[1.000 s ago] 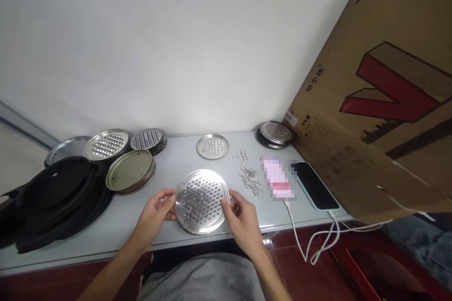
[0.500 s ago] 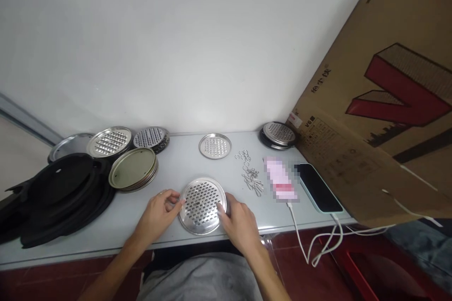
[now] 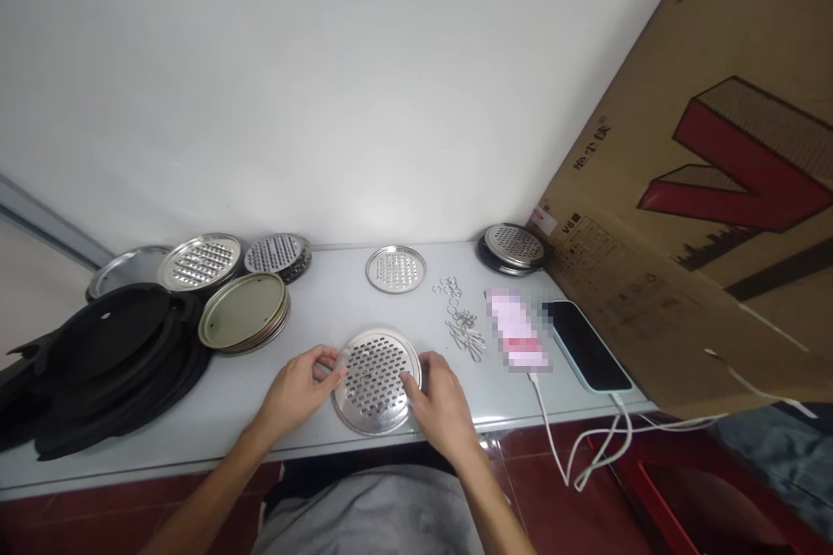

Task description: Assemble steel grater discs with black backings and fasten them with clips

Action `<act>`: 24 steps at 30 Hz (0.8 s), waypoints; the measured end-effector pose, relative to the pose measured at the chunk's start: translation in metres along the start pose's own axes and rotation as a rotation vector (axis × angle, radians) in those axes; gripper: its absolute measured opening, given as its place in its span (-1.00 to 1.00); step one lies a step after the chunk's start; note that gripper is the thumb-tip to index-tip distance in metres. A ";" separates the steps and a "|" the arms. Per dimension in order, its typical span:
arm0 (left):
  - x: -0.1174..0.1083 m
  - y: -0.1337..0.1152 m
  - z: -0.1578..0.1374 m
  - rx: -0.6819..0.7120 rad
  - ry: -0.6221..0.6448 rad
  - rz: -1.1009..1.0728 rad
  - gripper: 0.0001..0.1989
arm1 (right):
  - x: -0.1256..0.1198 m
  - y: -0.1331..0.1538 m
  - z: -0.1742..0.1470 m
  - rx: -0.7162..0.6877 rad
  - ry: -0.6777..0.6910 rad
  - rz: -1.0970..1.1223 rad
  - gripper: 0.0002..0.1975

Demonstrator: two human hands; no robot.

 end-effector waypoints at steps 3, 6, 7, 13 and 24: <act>0.005 0.004 0.002 0.011 0.001 -0.201 -0.67 | 0.001 -0.002 -0.003 0.051 0.024 0.324 -0.68; 0.010 0.007 0.003 0.027 0.038 -0.456 -0.58 | 0.005 0.000 -0.009 0.109 0.090 0.684 -0.59; 0.011 0.007 0.003 0.031 0.059 -0.495 -0.54 | 0.007 0.001 -0.011 0.131 0.115 0.765 -0.55; 0.007 -0.003 -0.008 0.037 0.197 -0.641 -0.54 | 0.019 0.007 -0.029 0.228 0.099 0.956 -0.53; 0.006 -0.021 -0.015 0.101 0.176 -0.695 -0.60 | 0.033 0.027 -0.054 0.327 0.036 1.195 -0.51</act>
Point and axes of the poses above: each hand's wrist, its own z-axis towards the middle knuckle, its own x-axis out of the palm, y = z × x, the point moved 3 cm from there along z, towards the middle knuckle, and after that the axes turned 2 degrees about y, right-handed, at the moved point
